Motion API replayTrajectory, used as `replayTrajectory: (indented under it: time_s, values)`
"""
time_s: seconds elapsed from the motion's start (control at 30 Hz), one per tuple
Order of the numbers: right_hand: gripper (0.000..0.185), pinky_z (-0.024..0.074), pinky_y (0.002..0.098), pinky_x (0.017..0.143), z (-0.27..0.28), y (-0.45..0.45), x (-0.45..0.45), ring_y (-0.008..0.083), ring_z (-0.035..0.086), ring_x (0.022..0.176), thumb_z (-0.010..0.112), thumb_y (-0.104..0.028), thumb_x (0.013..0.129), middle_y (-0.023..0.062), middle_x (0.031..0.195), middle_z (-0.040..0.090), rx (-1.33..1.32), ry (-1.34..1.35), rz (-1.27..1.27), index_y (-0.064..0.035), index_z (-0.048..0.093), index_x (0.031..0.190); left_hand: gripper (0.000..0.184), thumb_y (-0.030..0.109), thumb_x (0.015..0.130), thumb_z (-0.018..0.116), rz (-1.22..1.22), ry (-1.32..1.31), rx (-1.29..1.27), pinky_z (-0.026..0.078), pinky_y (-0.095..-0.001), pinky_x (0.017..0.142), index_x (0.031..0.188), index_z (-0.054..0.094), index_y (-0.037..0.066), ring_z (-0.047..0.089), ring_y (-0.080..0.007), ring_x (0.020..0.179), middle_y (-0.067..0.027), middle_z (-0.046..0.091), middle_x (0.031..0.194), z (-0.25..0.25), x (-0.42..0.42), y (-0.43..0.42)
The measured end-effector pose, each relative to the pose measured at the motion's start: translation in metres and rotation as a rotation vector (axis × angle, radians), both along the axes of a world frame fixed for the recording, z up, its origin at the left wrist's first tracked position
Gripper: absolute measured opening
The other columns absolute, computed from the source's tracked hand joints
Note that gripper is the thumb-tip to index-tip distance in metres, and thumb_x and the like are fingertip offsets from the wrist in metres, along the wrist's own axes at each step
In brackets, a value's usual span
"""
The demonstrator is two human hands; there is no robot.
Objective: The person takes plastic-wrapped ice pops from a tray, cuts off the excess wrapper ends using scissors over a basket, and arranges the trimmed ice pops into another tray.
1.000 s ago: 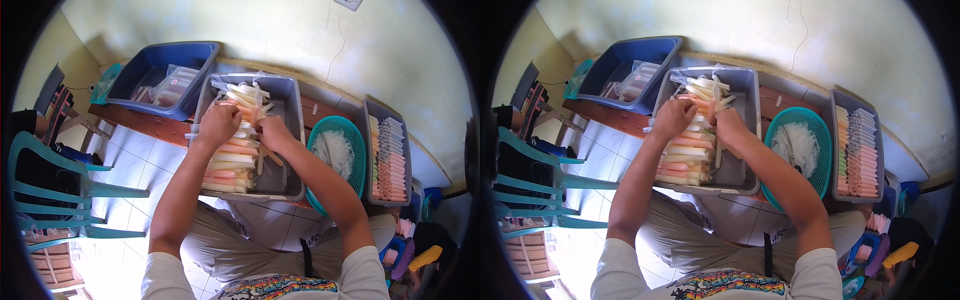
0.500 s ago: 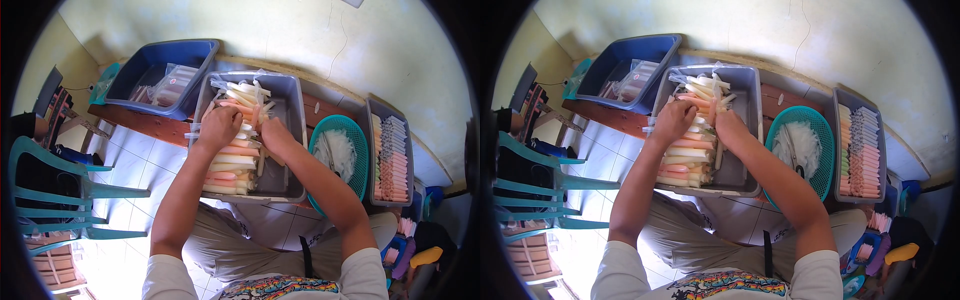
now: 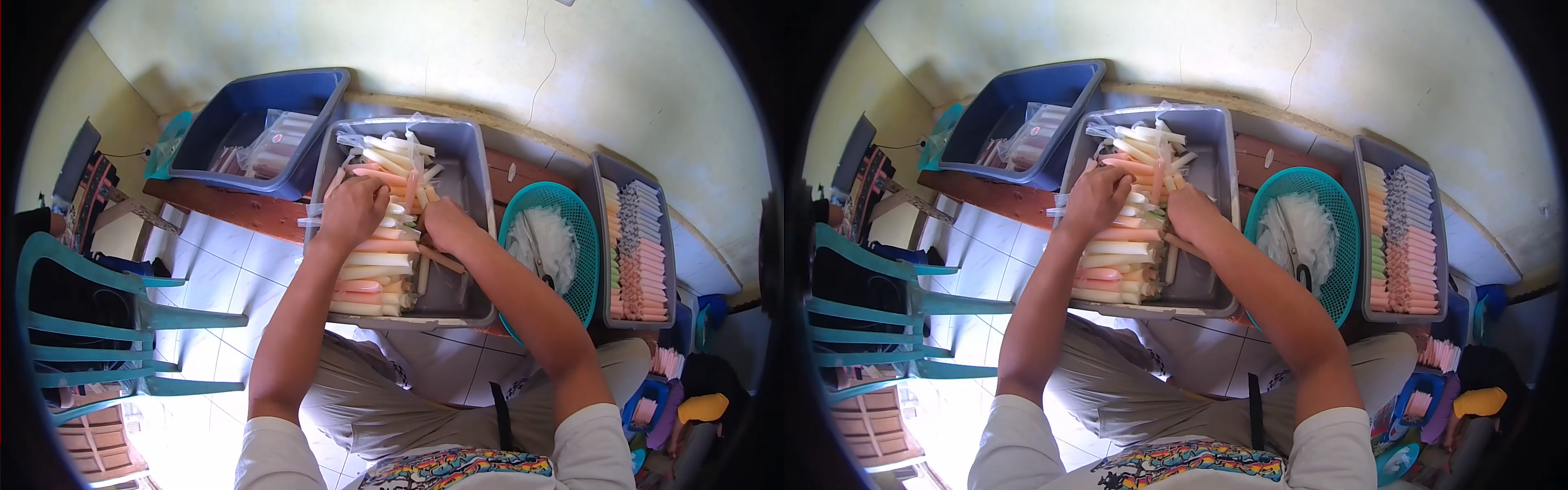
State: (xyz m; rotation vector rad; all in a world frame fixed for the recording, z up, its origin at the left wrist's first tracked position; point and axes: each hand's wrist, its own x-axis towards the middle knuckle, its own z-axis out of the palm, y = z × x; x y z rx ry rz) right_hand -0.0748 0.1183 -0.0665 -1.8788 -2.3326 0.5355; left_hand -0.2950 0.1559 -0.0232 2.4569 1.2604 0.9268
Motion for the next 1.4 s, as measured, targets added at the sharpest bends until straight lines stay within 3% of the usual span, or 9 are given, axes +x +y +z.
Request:
replayTrajectory:
  time_s: [0.03, 0.17, 0.23, 0.67, 0.73, 0.83, 0.87, 1.23, 1.4]
  values:
    - [0.017, 0.0646, 0.0485, 0.090, -0.003, 0.001, 0.001, 0.0406, 0.079, 0.089, 0.085, -0.015, 0.079, 0.0188, 0.091, 0.081, -0.010, -0.017, 0.002, -0.0105, 0.088, 0.096, 0.020, 0.017, 0.104, 0.066, -0.002, 0.001, 0.001, 0.051, -0.0551, 0.102, 0.098, 0.077, 0.001, 0.071, -0.0458, 0.090, -0.0217, 0.076, 0.091, 0.001, 0.000, -0.001]
    - [0.021, 0.0642, 0.0484, 0.091, 0.004, 0.004, 0.004, 0.0399, 0.079, 0.095, 0.088, -0.018, 0.078, 0.0179, 0.094, 0.082, -0.151, 0.038, -0.021, -0.0122, 0.089, 0.099, 0.021, 0.017, 0.104, 0.065, 0.002, 0.039, 0.007, 0.051, -0.0552, 0.102, 0.098, 0.077, 0.001, 0.071, -0.0457, 0.091, -0.0208, 0.076, 0.092, 0.002, 0.000, -0.002]
    - [0.014, 0.0662, 0.0469, 0.085, 0.016, -0.001, 0.003, 0.0372, 0.082, 0.087, 0.080, -0.012, 0.087, 0.0202, 0.092, 0.082, -0.118, 0.081, 0.002, -0.0007, 0.085, 0.095, 0.021, 0.018, 0.105, 0.064, -0.004, 0.050, 0.013, 0.051, -0.0553, 0.101, 0.098, 0.077, 0.001, 0.071, -0.0457, 0.091, -0.0206, 0.076, 0.092, 0.003, 0.000, -0.002]
    - [0.016, 0.0632, 0.0519, 0.091, 0.016, -0.011, 0.002, 0.0440, 0.077, 0.105, 0.072, -0.014, 0.093, 0.0235, 0.097, 0.080, 0.121, 0.056, -0.062, -0.0022, 0.084, 0.093, 0.019, 0.014, 0.106, 0.066, 0.050, -0.078, 0.014, 0.058, -0.0513, 0.087, 0.111, 0.079, 0.001, 0.073, -0.0466, 0.098, -0.0232, 0.078, 0.105, 0.012, -0.010, 0.001]
    - [0.010, 0.0635, 0.0489, 0.083, 0.023, -0.013, 0.000, 0.0399, 0.078, 0.084, 0.082, -0.013, 0.088, 0.0197, 0.088, 0.079, 0.345, 0.214, -0.087, -0.0070, 0.085, 0.095, 0.018, 0.012, 0.106, 0.066, 0.065, -0.115, 0.002, 0.058, -0.0508, 0.087, 0.112, 0.079, 0.000, 0.074, -0.0461, 0.098, -0.0230, 0.078, 0.105, 0.013, -0.015, 0.004]
    - [0.011, 0.0630, 0.0517, 0.082, 0.042, -0.011, -0.002, 0.0425, 0.077, 0.086, 0.077, -0.016, 0.092, 0.0194, 0.086, 0.078, 0.382, 0.384, -0.110, -0.0082, 0.084, 0.095, 0.016, 0.010, 0.104, 0.067, 0.067, -0.098, 0.029, 0.059, -0.0498, 0.086, 0.111, 0.079, 0.001, 0.075, -0.0452, 0.099, -0.0231, 0.078, 0.105, 0.012, -0.024, 0.009]
    - [0.010, 0.0629, 0.0512, 0.079, 0.038, -0.005, -0.002, 0.0412, 0.076, 0.080, 0.079, -0.015, 0.091, 0.0193, 0.085, 0.078, 0.421, 0.447, -0.113, -0.0077, 0.084, 0.095, 0.015, 0.008, 0.103, 0.067, 0.093, -0.072, -0.007, 0.060, -0.0510, 0.088, 0.110, 0.080, 0.002, 0.075, -0.0449, 0.100, -0.0218, 0.079, 0.108, 0.011, -0.026, 0.011]
    - [0.015, 0.0630, 0.0444, 0.079, 0.041, 0.055, -0.031, 0.0373, 0.079, 0.084, 0.084, -0.009, 0.090, 0.0182, 0.092, 0.081, 0.479, 0.444, 0.133, -0.0083, 0.085, 0.105, 0.020, 0.009, 0.100, 0.065, 0.190, 0.097, -0.210, 0.060, -0.0531, 0.088, 0.111, 0.082, 0.006, 0.075, -0.0450, 0.103, -0.0234, 0.079, 0.104, 0.014, -0.024, 0.025]
    - [0.015, 0.0629, 0.0462, 0.081, 0.044, 0.067, -0.040, 0.0372, 0.079, 0.086, 0.084, -0.013, 0.090, 0.0151, 0.094, 0.082, 0.400, 0.383, 0.141, -0.0107, 0.087, 0.105, 0.031, 0.000, 0.090, 0.056, 0.077, 0.302, -0.176, 0.056, -0.0564, 0.091, 0.105, 0.083, 0.003, 0.074, -0.0463, 0.098, -0.0256, 0.078, 0.100, 0.010, -0.026, 0.029]
